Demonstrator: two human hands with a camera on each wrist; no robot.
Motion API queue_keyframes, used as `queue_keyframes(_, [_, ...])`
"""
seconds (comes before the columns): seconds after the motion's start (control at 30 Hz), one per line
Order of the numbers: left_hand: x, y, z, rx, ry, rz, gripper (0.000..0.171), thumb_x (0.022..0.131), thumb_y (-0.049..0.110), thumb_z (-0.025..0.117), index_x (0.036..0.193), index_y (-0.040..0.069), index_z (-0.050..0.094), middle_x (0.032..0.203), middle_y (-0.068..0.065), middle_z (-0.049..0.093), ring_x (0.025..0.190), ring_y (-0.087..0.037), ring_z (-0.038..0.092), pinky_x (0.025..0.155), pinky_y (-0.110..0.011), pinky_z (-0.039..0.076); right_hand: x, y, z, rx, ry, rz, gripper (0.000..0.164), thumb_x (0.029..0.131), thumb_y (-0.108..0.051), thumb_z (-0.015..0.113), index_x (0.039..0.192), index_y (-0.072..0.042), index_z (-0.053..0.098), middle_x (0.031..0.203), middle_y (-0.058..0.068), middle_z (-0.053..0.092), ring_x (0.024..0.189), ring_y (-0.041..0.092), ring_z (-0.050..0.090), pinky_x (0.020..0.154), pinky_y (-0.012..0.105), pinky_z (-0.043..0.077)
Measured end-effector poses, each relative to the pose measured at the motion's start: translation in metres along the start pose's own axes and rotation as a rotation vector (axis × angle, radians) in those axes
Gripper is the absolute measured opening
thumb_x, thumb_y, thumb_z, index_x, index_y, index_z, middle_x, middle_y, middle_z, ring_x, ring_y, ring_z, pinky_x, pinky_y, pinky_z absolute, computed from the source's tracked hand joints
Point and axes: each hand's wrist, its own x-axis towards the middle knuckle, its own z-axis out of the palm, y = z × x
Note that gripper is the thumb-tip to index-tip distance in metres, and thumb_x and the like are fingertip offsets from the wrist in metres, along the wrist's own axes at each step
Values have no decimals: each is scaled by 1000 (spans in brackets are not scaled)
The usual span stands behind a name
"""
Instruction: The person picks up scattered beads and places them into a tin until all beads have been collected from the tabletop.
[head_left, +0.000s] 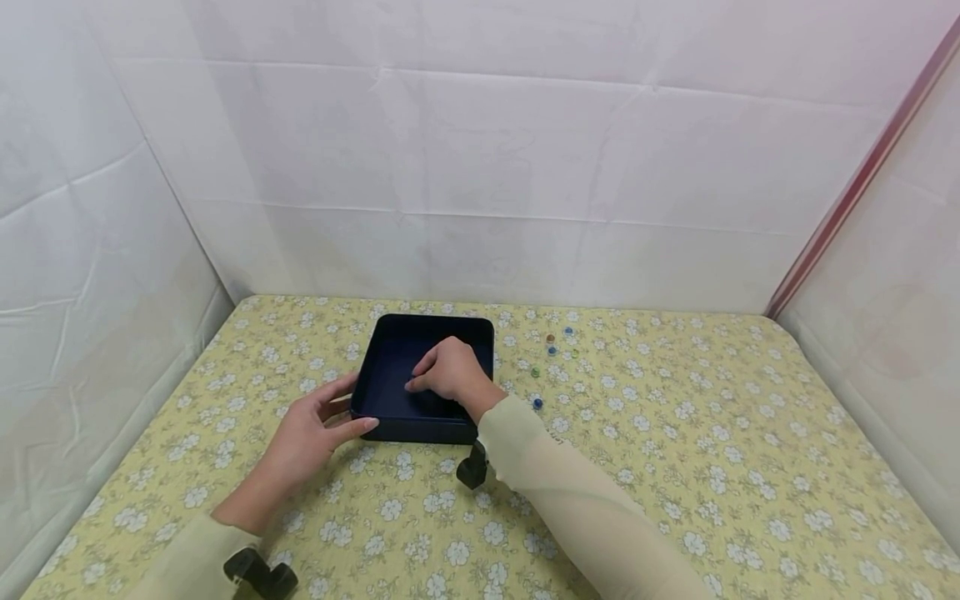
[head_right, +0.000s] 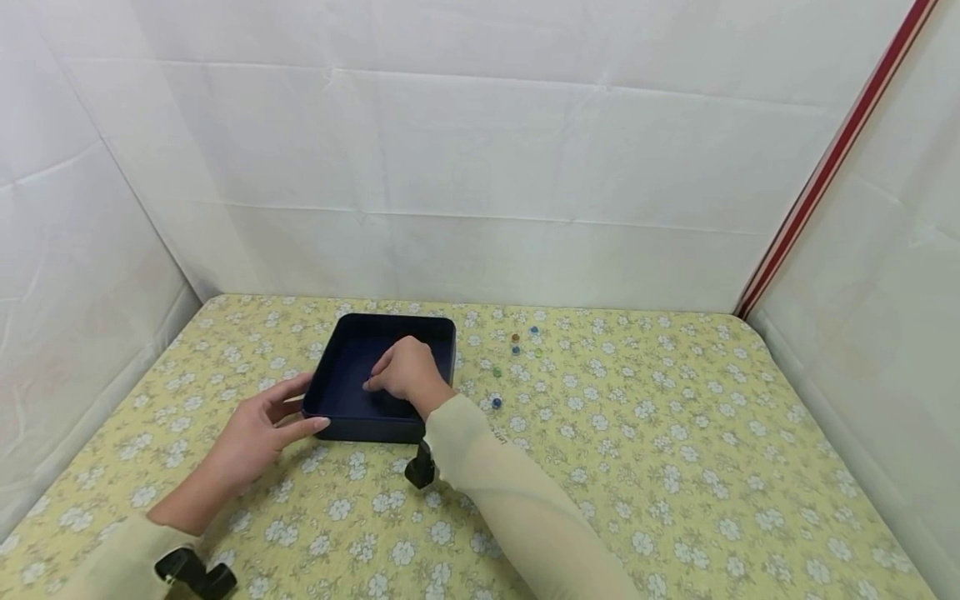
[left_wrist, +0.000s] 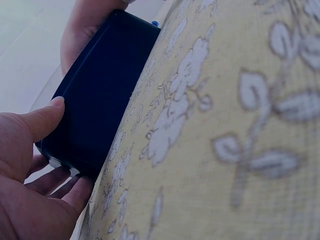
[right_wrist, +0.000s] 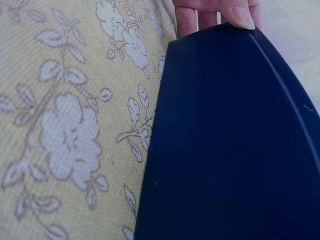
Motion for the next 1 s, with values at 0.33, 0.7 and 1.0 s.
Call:
queue_keyframes(0.33, [0, 1, 1, -9, 0, 2, 83, 93, 42, 76, 162, 20, 34, 162, -15, 40, 143, -37, 50, 99, -32, 59, 0, 0, -2, -4, 5, 4, 5, 83, -22, 88, 82, -19, 83, 120, 2, 73, 111, 22, 67, 91, 39, 61])
queue_keyframes(0.7, [0, -1, 0, -11, 2, 1, 84, 93, 43, 76, 162, 22, 34, 164, -12, 37, 143, -37, 49, 99, -31, 58, -5, -1, -8, 1, 30, -38, 5, 85, -24, 86, 87, -20, 84, 110, -2, 76, 100, 17, 70, 86, 36, 62])
queue_keyframes(1.0, [1, 0, 0, -1, 0, 4, 83, 93, 43, 76, 162, 22, 35, 164, -12, 38, 142, -37, 50, 99, -31, 59, -13, 1, -20, 66, 19, -89, 10, 86, -26, 86, 94, -21, 84, 107, -3, 76, 93, 14, 69, 79, 31, 61])
